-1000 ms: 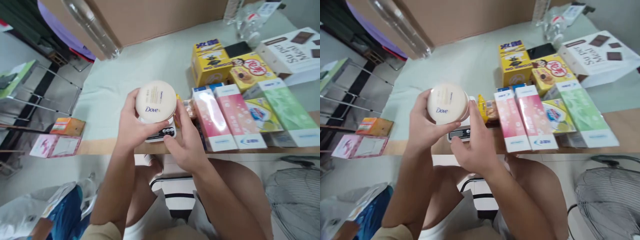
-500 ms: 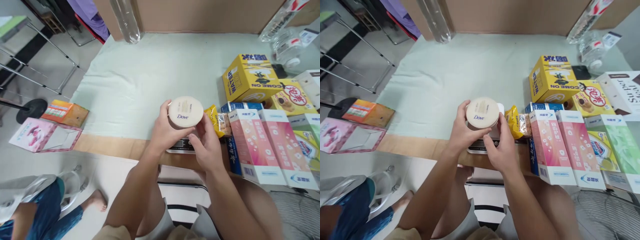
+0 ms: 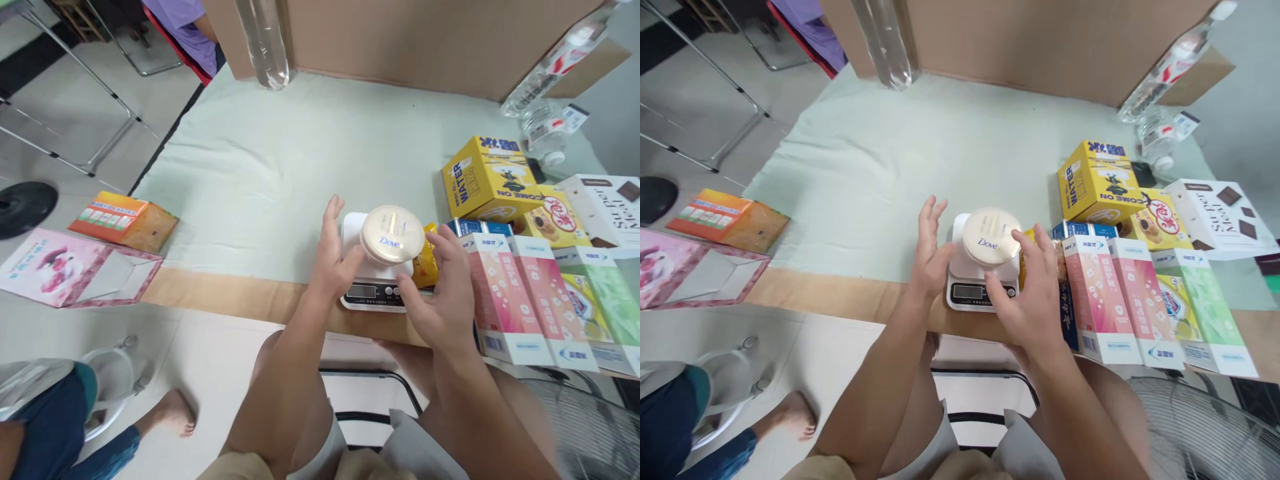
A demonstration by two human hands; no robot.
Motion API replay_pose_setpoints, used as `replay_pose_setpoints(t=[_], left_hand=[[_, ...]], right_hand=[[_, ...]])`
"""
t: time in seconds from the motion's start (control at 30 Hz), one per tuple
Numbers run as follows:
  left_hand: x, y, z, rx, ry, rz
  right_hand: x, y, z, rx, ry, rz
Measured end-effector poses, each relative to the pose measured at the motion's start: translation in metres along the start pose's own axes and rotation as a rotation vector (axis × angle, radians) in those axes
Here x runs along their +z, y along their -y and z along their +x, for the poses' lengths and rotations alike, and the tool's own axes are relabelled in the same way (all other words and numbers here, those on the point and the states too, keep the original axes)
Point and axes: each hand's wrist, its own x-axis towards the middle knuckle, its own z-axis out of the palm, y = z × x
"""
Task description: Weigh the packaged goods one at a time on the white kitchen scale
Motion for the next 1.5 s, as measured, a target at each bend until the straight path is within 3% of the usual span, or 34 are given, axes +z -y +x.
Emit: replay_pose_setpoints(t=[0.13, 0.27, 0.43, 0.53, 0.67, 0.83, 0.93, 1.0, 1.2, 1.5], left_hand=[[-0.009, -0.005, 0.005, -0.043, -0.136, -0.076], [-0.03, -0.017, 0.003, -0.019, -0.258, -0.165], [-0.068, -0.032, 0.001, -0.112, -0.443, -0.363], [-0.086, -0.04, 0.001, -0.219, -0.58, -0.486], [-0.094, -0.042, 0.004, -0.275, -0.78, -0.589], [-0.098, -0.034, 0.008, -0.358, -0.898, -0.594], [-0.115, -0.033, 0.01, -0.341, -1.045, -0.593], [-0.13, -0.035, 0.01, -0.367, -1.108, -0.615], [-0.157, -0.034, 0.01, -0.381, -1.156, -0.59], [-0.155, -0.024, 0.015, -0.416, -1.076, -0.6]], right_hand=[[0.003, 0.012, 0.029, 0.063, 0.12, -0.149], [0.008, 0.011, 0.047, 0.103, 0.193, -0.216], [0.01, 0.001, 0.054, 0.077, 0.163, -0.225], [0.028, 0.012, 0.068, 0.025, 0.14, -0.182], [0.092, 0.056, 0.114, -0.173, 0.252, -0.036], [0.223, 0.127, 0.181, -0.389, 0.579, 0.174], [0.294, 0.163, 0.194, -0.416, 0.697, 0.188], [0.327, 0.18, 0.192, -0.381, 0.742, 0.137], [0.376, 0.194, 0.183, -0.407, 0.743, 0.123], [0.408, 0.208, 0.196, -0.454, 0.892, 0.13]])
